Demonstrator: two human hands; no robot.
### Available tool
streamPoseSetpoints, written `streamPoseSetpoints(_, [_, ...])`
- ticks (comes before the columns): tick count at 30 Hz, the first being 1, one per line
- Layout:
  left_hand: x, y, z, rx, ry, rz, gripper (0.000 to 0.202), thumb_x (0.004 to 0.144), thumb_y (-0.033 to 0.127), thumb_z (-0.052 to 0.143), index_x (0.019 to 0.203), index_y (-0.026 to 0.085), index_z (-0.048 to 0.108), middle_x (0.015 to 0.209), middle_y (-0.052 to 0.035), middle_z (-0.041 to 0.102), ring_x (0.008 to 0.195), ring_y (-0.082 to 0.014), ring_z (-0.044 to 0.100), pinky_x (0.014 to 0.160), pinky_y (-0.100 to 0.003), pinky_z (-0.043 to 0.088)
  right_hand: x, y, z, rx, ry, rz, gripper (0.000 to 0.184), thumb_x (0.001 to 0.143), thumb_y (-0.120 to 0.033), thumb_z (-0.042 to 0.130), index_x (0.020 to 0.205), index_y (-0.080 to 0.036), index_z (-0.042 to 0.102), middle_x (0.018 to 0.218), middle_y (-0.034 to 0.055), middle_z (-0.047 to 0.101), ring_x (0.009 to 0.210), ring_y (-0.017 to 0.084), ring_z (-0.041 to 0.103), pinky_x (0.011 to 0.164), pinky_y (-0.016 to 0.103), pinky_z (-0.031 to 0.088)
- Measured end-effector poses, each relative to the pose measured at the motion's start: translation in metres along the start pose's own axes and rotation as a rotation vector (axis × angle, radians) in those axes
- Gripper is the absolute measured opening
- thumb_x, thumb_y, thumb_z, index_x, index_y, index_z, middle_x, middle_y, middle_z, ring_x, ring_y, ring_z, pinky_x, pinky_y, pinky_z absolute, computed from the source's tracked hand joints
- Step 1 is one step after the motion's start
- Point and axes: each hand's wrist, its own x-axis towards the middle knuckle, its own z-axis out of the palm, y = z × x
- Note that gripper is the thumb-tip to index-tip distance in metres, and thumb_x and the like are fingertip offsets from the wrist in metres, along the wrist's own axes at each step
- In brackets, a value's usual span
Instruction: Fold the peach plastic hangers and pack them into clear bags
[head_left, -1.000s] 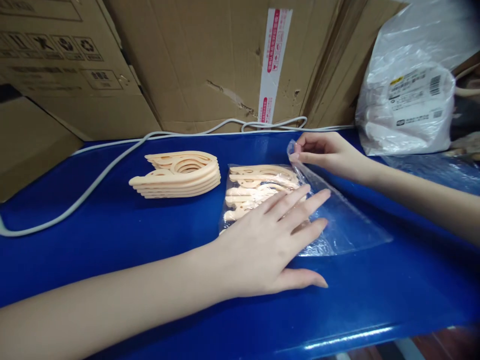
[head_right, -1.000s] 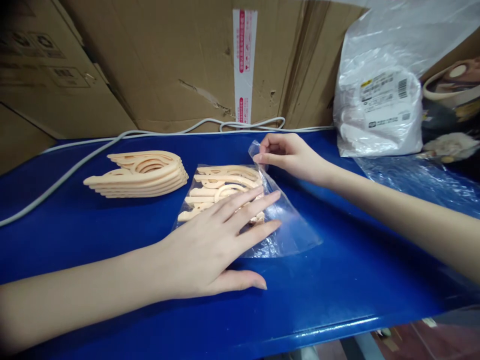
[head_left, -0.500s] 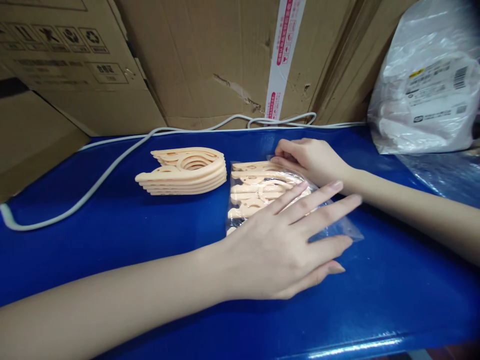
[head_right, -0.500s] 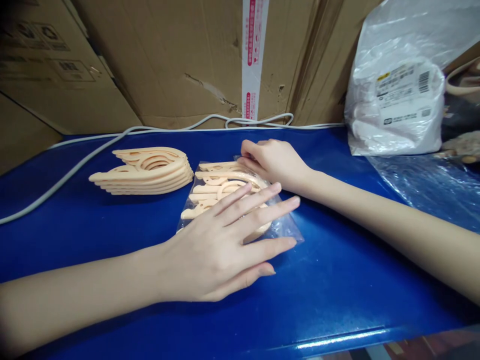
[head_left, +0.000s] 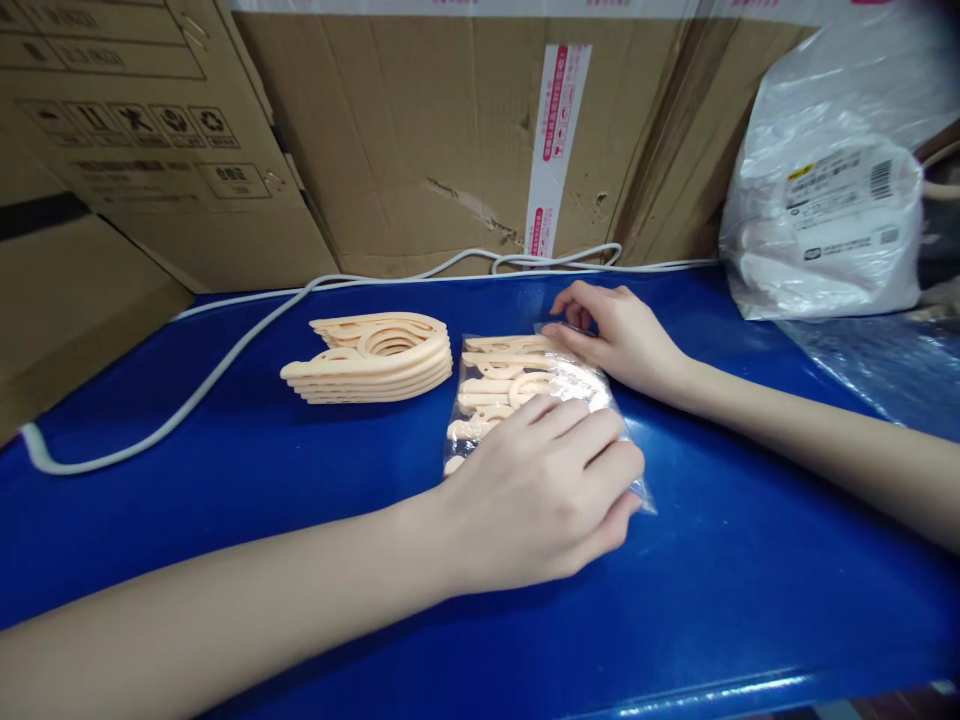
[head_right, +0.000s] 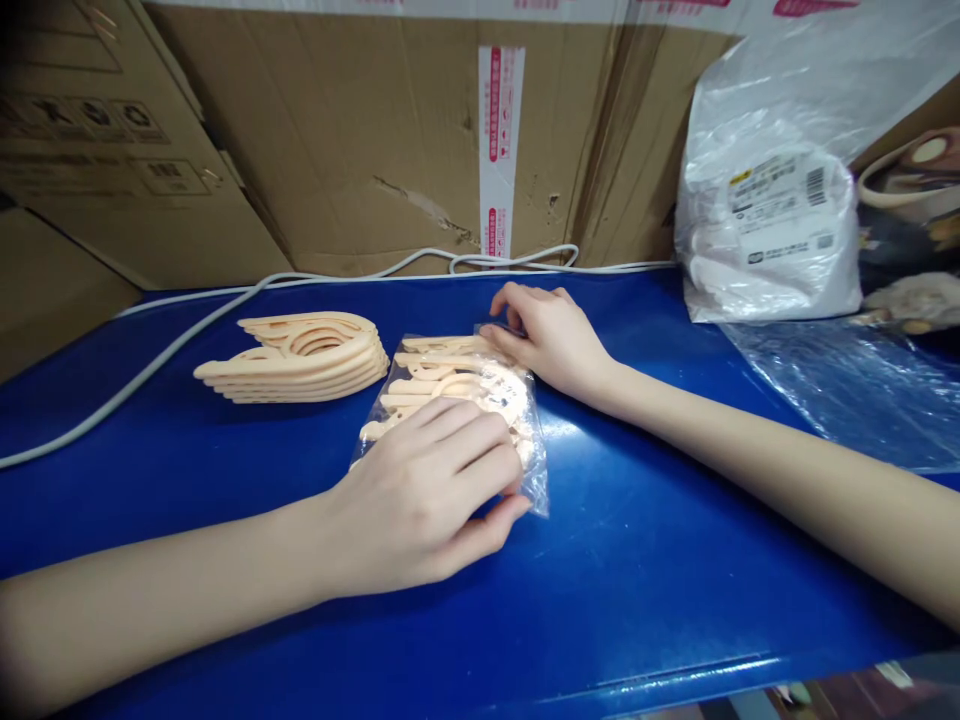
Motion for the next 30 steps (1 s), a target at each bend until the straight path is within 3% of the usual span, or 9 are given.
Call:
streamPoseSetpoints(3, [-0.001, 0.003, -0.003, 0.079, -0.007, 0.049, 0.018, 0.097, 0.024, 0.048, 0.100, 0.013, 0.061, 0.087, -0.0050, 0.063, 0.082, -0.0210, 0.059, 0.081, -0.036, 0.049, -0.002, -0.001, -0.002, -0.164, 0.109, -0.157, 0.018, 0.095, -0.033, 0.055, 0.095, -0.016, 0.062, 0.091, 0.0073, 0.064, 0.083, 0.022, 0.059, 0.075, 0.034, 0.037])
streamPoseSetpoints(7, [0.000, 0.020, -0.015, 0.286, -0.118, 0.104, 0.027, 0.095, 0.015, 0.046, 0.116, 0.009, 0.061, 0.090, -0.0064, 0.064, 0.080, -0.0220, 0.061, 0.082, -0.038, 0.050, -0.001, -0.006, -0.015, -0.303, 0.023, -0.349, 0.028, 0.102, -0.029, 0.043, 0.089, -0.017, 0.065, 0.080, 0.0048, 0.067, 0.075, 0.019, 0.059, 0.071, 0.033, 0.036])
streamPoseSetpoints(11, [0.002, 0.038, -0.024, 0.434, -0.223, 0.071, 0.031, 0.092, 0.010, 0.040, 0.103, 0.008, 0.069, 0.089, -0.0107, 0.067, 0.082, -0.0259, 0.064, 0.080, -0.041, 0.051, 0.003, -0.017, -0.036, -0.277, -0.192, -0.262, 0.036, 0.103, -0.034, 0.041, 0.091, -0.015, 0.069, 0.082, 0.0063, 0.067, 0.075, 0.019, 0.061, 0.066, 0.031, 0.038])
streamPoseSetpoints(14, [0.003, 0.038, -0.021, 0.530, -0.248, 0.082, 0.035, 0.090, 0.007, 0.038, 0.107, 0.005, 0.069, 0.096, -0.0143, 0.068, 0.089, -0.0278, 0.065, 0.081, -0.040, 0.051, 0.007, -0.027, -0.047, -0.329, -0.365, -0.162, 0.039, 0.102, -0.042, 0.042, 0.094, -0.016, 0.071, 0.086, 0.0071, 0.068, 0.076, 0.020, 0.063, 0.063, 0.030, 0.038])
streamPoseSetpoints(18, [0.014, 0.019, -0.004, 0.684, -0.249, 0.089, 0.032, 0.087, 0.003, 0.042, 0.103, 0.005, 0.071, 0.089, -0.0125, 0.066, 0.081, -0.0246, 0.065, 0.076, -0.037, 0.051, 0.020, -0.028, -0.042, -0.415, -0.448, -0.151, 0.041, 0.102, -0.042, 0.041, 0.107, -0.014, 0.070, 0.097, 0.0109, 0.068, 0.085, 0.024, 0.065, 0.072, 0.034, 0.042])
streamPoseSetpoints(23, [0.040, -0.015, 0.018, 0.739, -0.258, -0.026, 0.034, 0.089, 0.000, 0.038, 0.094, 0.005, 0.071, 0.085, -0.0120, 0.065, 0.073, -0.0244, 0.066, 0.059, -0.033, 0.051, 0.056, -0.004, -0.016, -0.409, -0.480, -0.062, 0.044, 0.103, -0.042, 0.037, 0.117, -0.012, 0.066, 0.107, 0.0144, 0.067, 0.096, 0.027, 0.064, 0.075, 0.033, 0.043])
streamPoseSetpoints(30, [0.056, -0.065, 0.036, 0.657, -0.319, -0.227, 0.036, 0.091, -0.003, 0.033, 0.109, 0.004, 0.064, 0.103, -0.0170, 0.064, 0.091, -0.0284, 0.066, 0.054, -0.029, 0.050, 0.096, 0.029, 0.012, -0.450, -0.496, 0.010, 0.045, 0.104, -0.042, 0.032, 0.112, -0.013, 0.065, 0.108, 0.0148, 0.067, 0.099, 0.025, 0.063, 0.076, 0.031, 0.042])
